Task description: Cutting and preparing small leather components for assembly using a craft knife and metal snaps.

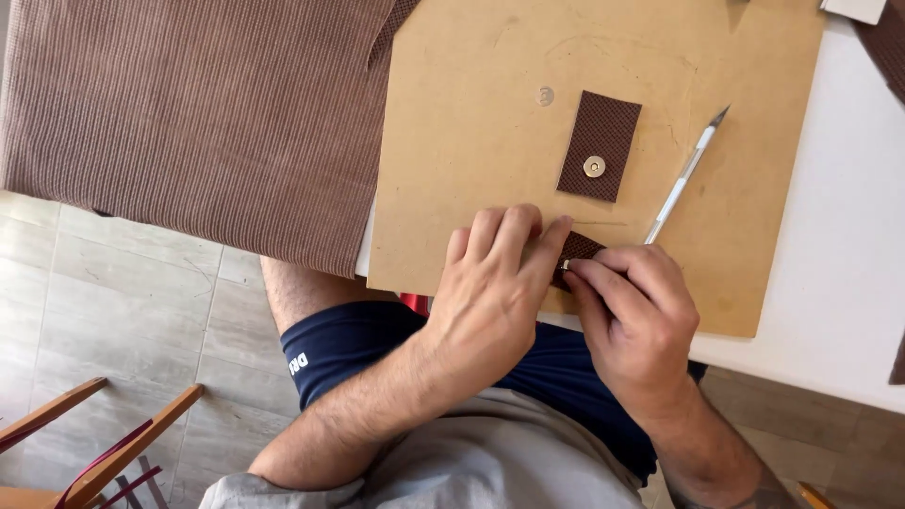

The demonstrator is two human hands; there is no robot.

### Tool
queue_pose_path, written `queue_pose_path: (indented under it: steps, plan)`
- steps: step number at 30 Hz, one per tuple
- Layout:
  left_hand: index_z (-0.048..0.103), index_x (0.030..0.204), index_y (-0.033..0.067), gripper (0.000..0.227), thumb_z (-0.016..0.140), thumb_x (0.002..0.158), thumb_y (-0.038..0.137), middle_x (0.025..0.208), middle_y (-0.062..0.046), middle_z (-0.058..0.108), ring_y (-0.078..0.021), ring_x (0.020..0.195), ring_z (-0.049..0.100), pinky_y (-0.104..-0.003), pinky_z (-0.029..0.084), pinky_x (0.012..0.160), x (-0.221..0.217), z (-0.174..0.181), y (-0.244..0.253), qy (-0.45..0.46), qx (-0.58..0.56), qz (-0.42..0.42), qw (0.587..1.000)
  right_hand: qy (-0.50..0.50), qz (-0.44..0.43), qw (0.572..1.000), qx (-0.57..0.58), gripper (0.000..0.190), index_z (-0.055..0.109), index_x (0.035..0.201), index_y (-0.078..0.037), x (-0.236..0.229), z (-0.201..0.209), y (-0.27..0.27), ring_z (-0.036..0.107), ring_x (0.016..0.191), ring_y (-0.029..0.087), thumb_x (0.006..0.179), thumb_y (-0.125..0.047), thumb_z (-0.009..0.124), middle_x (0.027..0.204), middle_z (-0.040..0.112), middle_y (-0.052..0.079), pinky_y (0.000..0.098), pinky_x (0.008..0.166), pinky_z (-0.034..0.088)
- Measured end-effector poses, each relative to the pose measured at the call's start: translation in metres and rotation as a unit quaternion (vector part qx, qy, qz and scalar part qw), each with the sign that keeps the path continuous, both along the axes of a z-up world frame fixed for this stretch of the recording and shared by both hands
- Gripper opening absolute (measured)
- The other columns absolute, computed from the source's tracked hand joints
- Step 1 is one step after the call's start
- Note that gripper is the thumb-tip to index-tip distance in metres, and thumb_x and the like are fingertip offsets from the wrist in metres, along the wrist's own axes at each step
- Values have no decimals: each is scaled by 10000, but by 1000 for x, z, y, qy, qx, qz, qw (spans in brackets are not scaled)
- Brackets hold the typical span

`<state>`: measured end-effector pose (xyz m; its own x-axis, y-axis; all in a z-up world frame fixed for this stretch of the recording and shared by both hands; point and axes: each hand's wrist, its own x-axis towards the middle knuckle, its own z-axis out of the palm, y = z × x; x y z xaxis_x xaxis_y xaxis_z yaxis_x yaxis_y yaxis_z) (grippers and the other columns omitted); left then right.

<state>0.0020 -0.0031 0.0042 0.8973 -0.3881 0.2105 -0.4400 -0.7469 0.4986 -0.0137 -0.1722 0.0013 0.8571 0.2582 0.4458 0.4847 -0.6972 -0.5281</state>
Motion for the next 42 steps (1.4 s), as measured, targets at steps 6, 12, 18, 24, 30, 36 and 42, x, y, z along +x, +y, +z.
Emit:
queue_pose_path:
  steps: [6,12,18,24,30,36,42]
  plan:
    - [512,905,113,41,536,902,81,1017,-81,531,-313,931,483,-425,396,717,25,-3,-4,-15,-52,-26,998,-28,2,999,17,68,703,922,44,-3,-4,0,583,791,292,953,72,757,907,639,144,405,756,449]
    - [601,908,107,139,702,891,14,753,-32,629,-276,826,679,-372,539,734,22,-32,-10,28,-256,-12,966,-65,-34,997,25,81,744,924,-3,-3,-14,-2,586,711,292,917,45,809,832,606,96,404,657,490]
    - [613,936,124,118,711,918,62,762,-2,632,-250,817,695,-371,561,732,18,-37,-11,40,-284,1,958,-58,-35,997,30,81,739,926,-2,-3,-17,-2,582,718,306,926,60,790,831,606,98,416,661,485]
    - [603,918,97,138,708,901,10,760,-56,641,-295,827,697,-409,568,739,19,-30,-8,37,-297,-10,954,-37,-29,999,23,88,724,926,-6,0,-17,-2,588,737,321,934,62,779,836,595,102,421,684,474]
    - [608,914,97,135,711,895,11,758,-55,644,-300,837,702,-418,568,744,21,-31,-8,31,-301,-18,953,-14,-28,999,19,90,723,924,-8,0,-17,-4,599,760,313,939,63,776,842,603,95,421,720,482]
    - [616,908,99,157,719,886,-17,759,-50,653,-294,836,709,-405,564,751,23,-28,-1,51,-328,-43,942,-56,-75,995,24,247,631,1078,29,0,-11,0,600,943,367,964,-70,827,1056,614,161,480,842,508]
    - [643,934,72,185,754,850,-49,808,-100,683,-341,838,713,-447,580,763,18,-6,3,78,-376,-90,919,-88,-64,994,20,212,700,1085,44,-3,-25,-7,642,954,363,960,-94,803,983,692,118,460,901,463]
